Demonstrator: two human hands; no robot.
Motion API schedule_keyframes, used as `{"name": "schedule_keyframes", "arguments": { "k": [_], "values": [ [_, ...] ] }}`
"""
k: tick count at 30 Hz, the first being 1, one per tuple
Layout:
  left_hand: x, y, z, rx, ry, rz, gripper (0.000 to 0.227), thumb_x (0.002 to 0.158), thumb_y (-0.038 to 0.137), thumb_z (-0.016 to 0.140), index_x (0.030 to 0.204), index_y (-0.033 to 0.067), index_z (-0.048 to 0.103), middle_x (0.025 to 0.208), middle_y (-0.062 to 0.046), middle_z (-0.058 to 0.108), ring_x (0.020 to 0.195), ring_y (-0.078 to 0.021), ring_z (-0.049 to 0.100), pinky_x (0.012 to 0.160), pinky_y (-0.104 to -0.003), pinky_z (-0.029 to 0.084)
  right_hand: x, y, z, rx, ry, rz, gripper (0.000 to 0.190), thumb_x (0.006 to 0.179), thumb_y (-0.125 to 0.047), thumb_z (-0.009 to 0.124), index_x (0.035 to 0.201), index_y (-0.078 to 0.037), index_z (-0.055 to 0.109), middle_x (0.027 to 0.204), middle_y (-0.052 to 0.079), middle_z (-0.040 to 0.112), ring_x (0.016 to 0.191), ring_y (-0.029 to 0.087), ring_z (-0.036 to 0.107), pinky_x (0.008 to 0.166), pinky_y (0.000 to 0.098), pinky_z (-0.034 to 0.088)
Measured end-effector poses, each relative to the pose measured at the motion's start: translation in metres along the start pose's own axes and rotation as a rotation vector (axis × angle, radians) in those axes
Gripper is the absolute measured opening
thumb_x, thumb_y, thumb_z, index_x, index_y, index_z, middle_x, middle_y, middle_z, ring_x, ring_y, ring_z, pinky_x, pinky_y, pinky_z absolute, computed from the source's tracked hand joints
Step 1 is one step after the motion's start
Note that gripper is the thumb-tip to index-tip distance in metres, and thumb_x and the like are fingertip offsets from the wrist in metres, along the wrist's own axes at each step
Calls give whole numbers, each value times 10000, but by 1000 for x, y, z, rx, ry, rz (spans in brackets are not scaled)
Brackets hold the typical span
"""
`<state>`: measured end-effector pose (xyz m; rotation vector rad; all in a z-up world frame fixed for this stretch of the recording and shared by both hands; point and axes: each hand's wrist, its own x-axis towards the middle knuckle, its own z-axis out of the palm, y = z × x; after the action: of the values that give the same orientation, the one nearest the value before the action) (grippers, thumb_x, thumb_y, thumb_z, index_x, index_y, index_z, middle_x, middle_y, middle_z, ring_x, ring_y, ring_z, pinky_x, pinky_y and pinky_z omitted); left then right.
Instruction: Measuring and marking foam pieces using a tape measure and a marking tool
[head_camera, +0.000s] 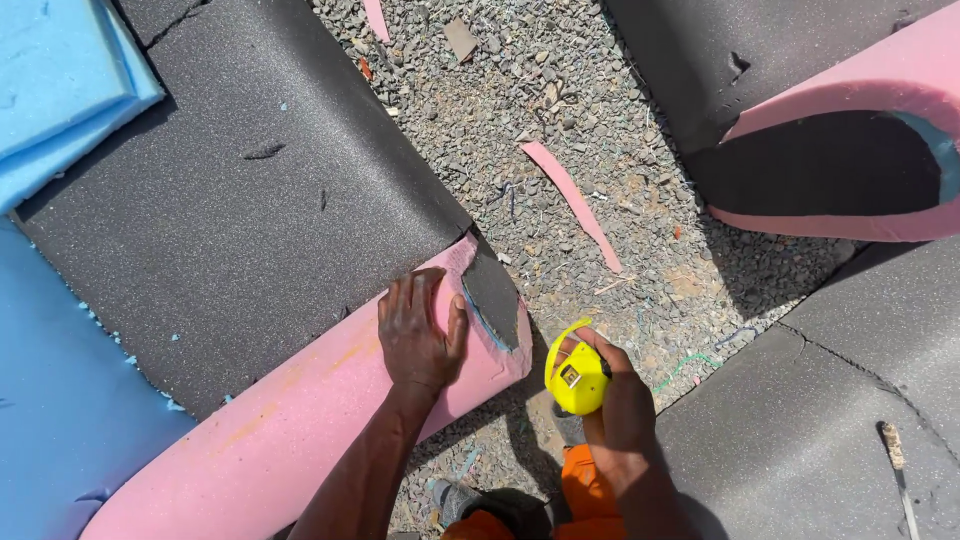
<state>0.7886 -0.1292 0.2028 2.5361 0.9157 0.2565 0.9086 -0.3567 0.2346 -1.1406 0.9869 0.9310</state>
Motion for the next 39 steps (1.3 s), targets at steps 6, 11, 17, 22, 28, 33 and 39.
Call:
{"name": "schedule_keyframes", "arguments": {
  "k": [6, 11, 17, 22, 28, 33, 39],
  "values": [
    [2, 1, 0, -18, 13, 20, 557, 1252, 563, 427, 1457, 132, 714, 1377, -111, 756, 1218, -318, 705, 1075, -531, 520, -7, 16, -32, -307, -112, -158, 634, 1083, -354, 604, 1544, 24, 820, 1372, 256, 937, 1084, 357, 849, 901, 484, 595],
    [-1, 1, -3, -35, 28, 39, 526, 1241, 519, 473, 1484, 129, 729, 1388, -120, 734, 1227, -360, 697, 1071, -549, 508, -34, 12, -6, -295, 67, -169, 408, 1149, -246, 607, 1449, -55, 806, 1450, 163, 881, 1129, 410, 925, 949, 516, 626],
    [2, -1, 2, -1, 15, 27, 543, 1249, 528, 471, 1506, 130, 737, 1413, -127, 748, 1252, -349, 710, 1079, -543, 513, 20, 45, -29, -64, -35, -160, 315, 1259, -231, 637, 1319, 34, 797, 1167, 403, 856, 1000, 521, 877, 990, 575, 714],
    [0, 5, -4, -1, 24, 37, 509, 1242, 474, 525, 1533, 115, 739, 1411, -145, 742, 1240, -378, 717, 1052, -550, 536, 5, 48, -16, 60, -26, -212, 427, 1220, -261, 677, 1294, 126, 841, 1090, 434, 893, 893, 557, 859, 929, 629, 711],
    [2, 4, -7, -11, 43, 48, 484, 1220, 443, 575, 1518, 100, 743, 1439, -146, 738, 1254, -400, 710, 1072, -548, 535, -7, 32, -4, -17, -177, -263, 325, 1124, -48, 790, 1439, 33, 805, 1229, 339, 901, 1079, 447, 873, 1075, 537, 676],
    [2, 5, -10, -15, 12, 25, 519, 1235, 480, 545, 1546, 111, 735, 1524, -125, 753, 1312, -385, 720, 1070, -547, 531, -5, 24, -4, -90, -202, -276, 476, 997, -81, 842, 1460, 27, 819, 1298, 310, 936, 1162, 443, 903, 1113, 524, 686],
    [2, 8, -14, 4, 3, 16, 536, 1248, 488, 523, 1559, 106, 733, 1535, -137, 752, 1322, -385, 726, 1077, -541, 531, -11, 11, 10, -179, -251, -233, 352, 1082, -7, 861, 1433, -10, 843, 1346, 279, 977, 1088, 405, 937, 1054, 493, 716]
  ]
}}
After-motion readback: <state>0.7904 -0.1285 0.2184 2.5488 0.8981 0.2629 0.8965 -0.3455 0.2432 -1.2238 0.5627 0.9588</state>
